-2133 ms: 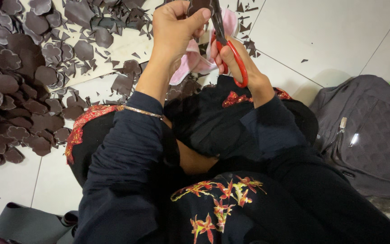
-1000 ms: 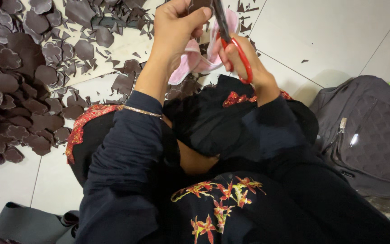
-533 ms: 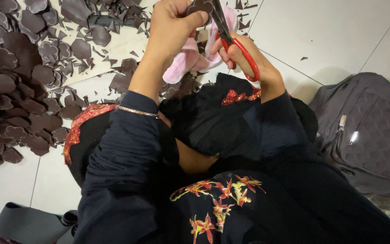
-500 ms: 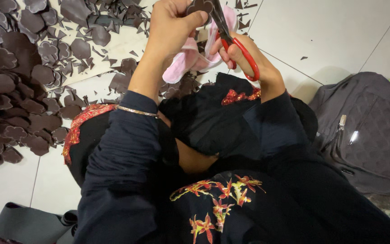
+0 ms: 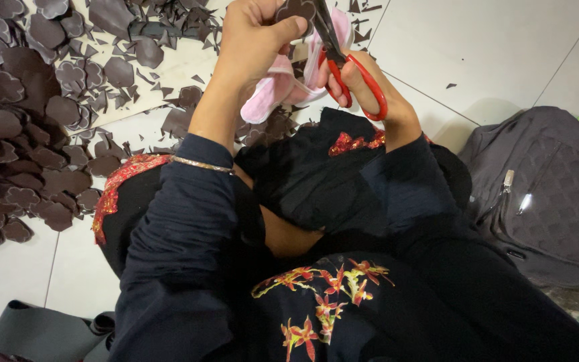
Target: The person sits on the floor and uses red-handled scissors to cut flower-shaped pieces from a dark brown sheet. They hold the sheet with the left hand and cut along pre-drawn outlines, dropping finished shapes onto a growing pile on the floor.
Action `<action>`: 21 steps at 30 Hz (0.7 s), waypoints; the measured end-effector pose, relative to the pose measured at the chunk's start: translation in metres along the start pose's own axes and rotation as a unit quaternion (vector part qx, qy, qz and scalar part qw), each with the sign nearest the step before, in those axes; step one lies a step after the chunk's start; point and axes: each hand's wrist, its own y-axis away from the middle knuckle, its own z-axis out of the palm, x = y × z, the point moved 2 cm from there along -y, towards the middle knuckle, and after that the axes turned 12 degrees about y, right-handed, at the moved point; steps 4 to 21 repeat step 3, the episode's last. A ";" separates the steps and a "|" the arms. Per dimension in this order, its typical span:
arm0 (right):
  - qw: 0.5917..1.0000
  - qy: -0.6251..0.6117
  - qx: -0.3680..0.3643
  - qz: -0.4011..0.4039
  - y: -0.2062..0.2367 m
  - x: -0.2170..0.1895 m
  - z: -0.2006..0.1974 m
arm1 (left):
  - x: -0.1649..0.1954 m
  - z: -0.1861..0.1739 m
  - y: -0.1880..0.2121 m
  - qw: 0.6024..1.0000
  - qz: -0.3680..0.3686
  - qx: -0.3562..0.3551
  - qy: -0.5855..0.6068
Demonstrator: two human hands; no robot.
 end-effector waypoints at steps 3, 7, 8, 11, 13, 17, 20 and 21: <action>0.999 -0.008 0.006 0.045 0.002 0.014 -0.003 | 0.000 -0.001 0.000 1.000 0.003 0.005 -0.009; 0.999 -0.008 0.006 0.045 0.002 0.014 -0.003 | 0.000 -0.001 0.000 1.000 0.003 0.005 -0.009; 0.999 -0.008 0.006 0.045 0.002 0.014 -0.003 | 0.000 -0.001 0.000 1.000 0.003 0.005 -0.009; 0.999 -0.008 0.006 0.045 0.002 0.014 -0.003 | 0.000 -0.001 0.000 1.000 0.003 0.005 -0.009; 0.999 -0.008 0.006 0.045 0.002 0.014 -0.003 | 0.000 -0.001 0.000 1.000 0.003 0.005 -0.009; 0.999 -0.008 0.006 0.045 0.002 0.014 -0.003 | 0.000 -0.001 0.000 1.000 0.003 0.005 -0.009; 0.999 -0.008 0.006 0.045 0.002 0.014 -0.003 | 0.000 -0.001 0.000 1.000 0.003 0.005 -0.009; 0.999 -0.008 0.006 0.045 0.002 0.014 -0.003 | 0.000 -0.001 0.000 1.000 0.003 0.005 -0.009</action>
